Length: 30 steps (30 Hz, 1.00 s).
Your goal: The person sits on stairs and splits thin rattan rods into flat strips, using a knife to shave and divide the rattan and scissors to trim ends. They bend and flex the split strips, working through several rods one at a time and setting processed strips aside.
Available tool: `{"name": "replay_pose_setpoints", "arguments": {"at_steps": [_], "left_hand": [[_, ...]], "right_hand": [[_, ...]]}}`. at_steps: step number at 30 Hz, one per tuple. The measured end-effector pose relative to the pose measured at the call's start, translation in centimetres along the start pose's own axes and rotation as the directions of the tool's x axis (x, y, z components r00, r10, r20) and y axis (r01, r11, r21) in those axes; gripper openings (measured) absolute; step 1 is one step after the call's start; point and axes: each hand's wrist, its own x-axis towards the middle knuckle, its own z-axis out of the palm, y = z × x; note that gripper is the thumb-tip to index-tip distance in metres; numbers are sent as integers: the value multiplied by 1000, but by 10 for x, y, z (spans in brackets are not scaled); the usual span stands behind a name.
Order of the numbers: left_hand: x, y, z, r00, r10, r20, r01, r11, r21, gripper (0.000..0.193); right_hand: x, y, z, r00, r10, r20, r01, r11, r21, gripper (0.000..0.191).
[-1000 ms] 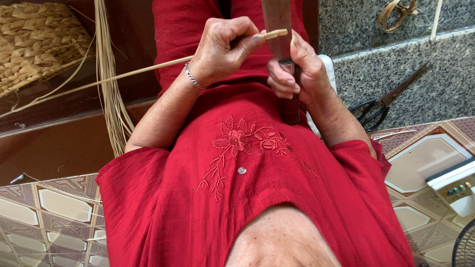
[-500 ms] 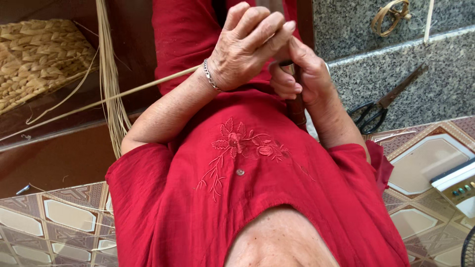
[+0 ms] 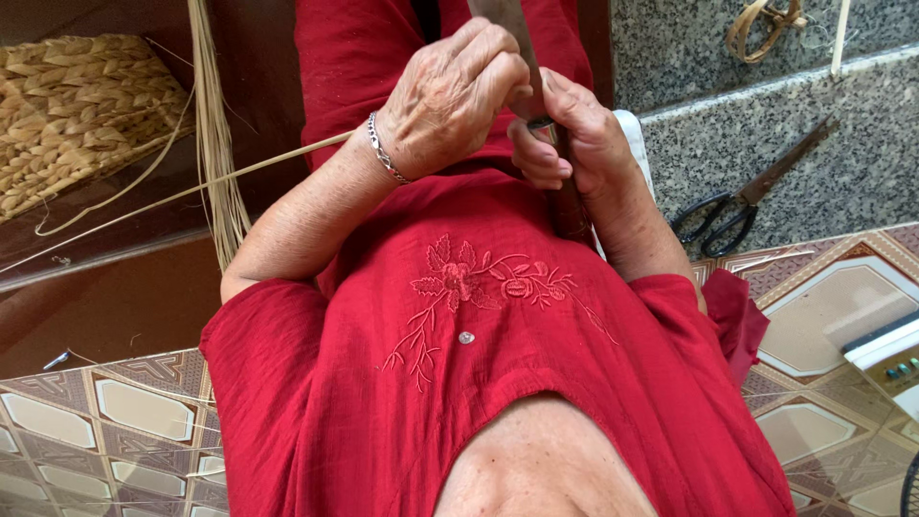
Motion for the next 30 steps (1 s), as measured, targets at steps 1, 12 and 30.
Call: {"name": "replay_pose_setpoints", "arguments": {"at_steps": [1, 12, 30], "left_hand": [[-1, 1, 0, 1000, -8, -8, 7, 1000, -21, 17], [-9, 27, -45, 977, -111, -184, 50, 950, -308, 21], [-27, 7, -35, 901, -431, -54, 393, 862, -319, 23]], "right_hand": [[0, -1, -1, 1000, 6, -10, -6, 1000, 13, 29], [-1, -11, -29, 991, -101, -84, 102, 995, 8, 49], [-10, -25, -24, 973, -228, -31, 230, 962, 147, 50]]}}
